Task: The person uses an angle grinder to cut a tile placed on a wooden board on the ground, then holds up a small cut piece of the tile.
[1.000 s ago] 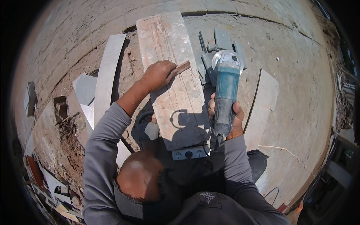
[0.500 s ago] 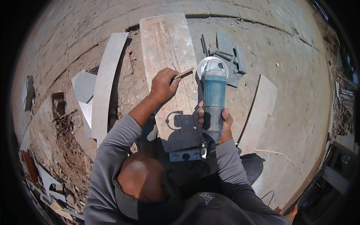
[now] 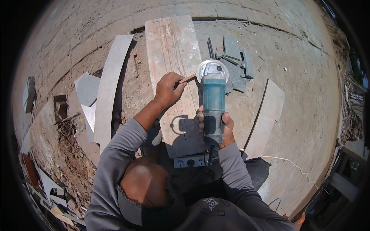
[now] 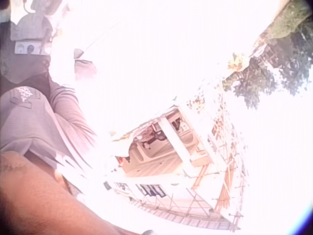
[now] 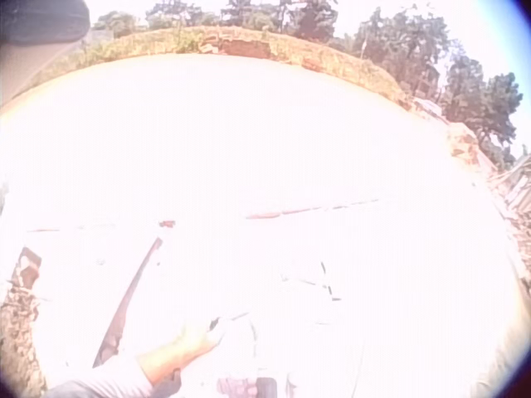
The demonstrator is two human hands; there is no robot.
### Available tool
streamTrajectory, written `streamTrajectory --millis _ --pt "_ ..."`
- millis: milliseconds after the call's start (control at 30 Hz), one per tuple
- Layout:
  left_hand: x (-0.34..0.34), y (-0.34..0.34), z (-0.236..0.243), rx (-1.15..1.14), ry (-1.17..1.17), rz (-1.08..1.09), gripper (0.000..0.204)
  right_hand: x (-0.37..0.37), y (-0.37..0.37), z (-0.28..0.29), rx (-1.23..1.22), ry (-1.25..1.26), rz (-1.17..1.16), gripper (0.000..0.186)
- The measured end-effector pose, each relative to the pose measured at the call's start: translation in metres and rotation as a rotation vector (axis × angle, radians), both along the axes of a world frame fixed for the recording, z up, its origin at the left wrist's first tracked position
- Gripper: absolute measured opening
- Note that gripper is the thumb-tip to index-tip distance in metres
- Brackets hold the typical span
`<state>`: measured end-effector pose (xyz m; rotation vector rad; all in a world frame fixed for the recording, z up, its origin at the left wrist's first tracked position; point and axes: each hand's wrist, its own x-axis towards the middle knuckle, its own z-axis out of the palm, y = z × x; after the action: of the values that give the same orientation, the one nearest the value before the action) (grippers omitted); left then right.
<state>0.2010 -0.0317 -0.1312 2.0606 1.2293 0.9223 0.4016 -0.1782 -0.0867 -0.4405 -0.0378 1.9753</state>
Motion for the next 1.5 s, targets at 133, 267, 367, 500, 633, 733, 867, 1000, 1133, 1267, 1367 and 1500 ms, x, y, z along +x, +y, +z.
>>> streamTrajectory --millis 133,267,367,500,633,733,867,1000,1133,1267,1367,1500 --pt "-0.001 0.001 -0.002 0.002 -0.006 -0.009 0.012 -0.003 0.001 0.002 -0.004 -0.014 0.025 0.086" --pt "-0.001 0.002 -0.002 0.004 -0.018 -0.014 0.012 -0.006 0.002 0.0 0.0 0.022 0.038 0.085" --pt "-0.001 0.002 -0.001 0.009 -0.013 -0.012 0.012 -0.007 0.001 0.0 0.002 0.041 0.043 0.083" --pt "-0.002 0.002 -0.001 0.029 -0.011 -0.021 0.014 -0.006 0.001 -0.002 0.015 0.022 0.05 0.083" --pt "-0.002 0.003 -0.001 0.018 -0.004 -0.024 0.013 -0.006 0.001 -0.004 0.008 0.028 0.049 0.082" --pt "-0.002 0.002 -0.002 0.013 -0.005 -0.018 0.012 -0.006 0.001 -0.003 -0.009 -0.009 0.054 0.085" --pt "-0.002 0.002 -0.002 0.008 0.007 -0.017 0.012 -0.004 0.002 -0.004 -0.03 -0.046 0.059 0.091" --pt "-0.002 0.002 -0.003 0.023 0.002 -0.016 0.012 -0.003 0.002 -0.006 -0.021 -0.025 0.039 0.091" --pt "-0.001 0.002 -0.003 0.03 -0.005 -0.012 0.012 0.001 0.001 -0.004 -0.003 0.012 0.0 0.084" --pt "-0.002 0.002 -0.004 0.033 -0.015 -0.014 0.012 0.003 0.003 -0.004 0.01 0.002 -0.031 0.085" --pt "-0.002 0.002 -0.003 0.041 -0.016 -0.02 0.013 0.007 0.001 -0.006 0.022 -0.031 -0.05 0.087" --pt "-0.002 0.002 -0.003 0.029 -0.009 -0.013 0.012 0.005 0.0 -0.003 -0.016 -0.034 -0.035 0.088"
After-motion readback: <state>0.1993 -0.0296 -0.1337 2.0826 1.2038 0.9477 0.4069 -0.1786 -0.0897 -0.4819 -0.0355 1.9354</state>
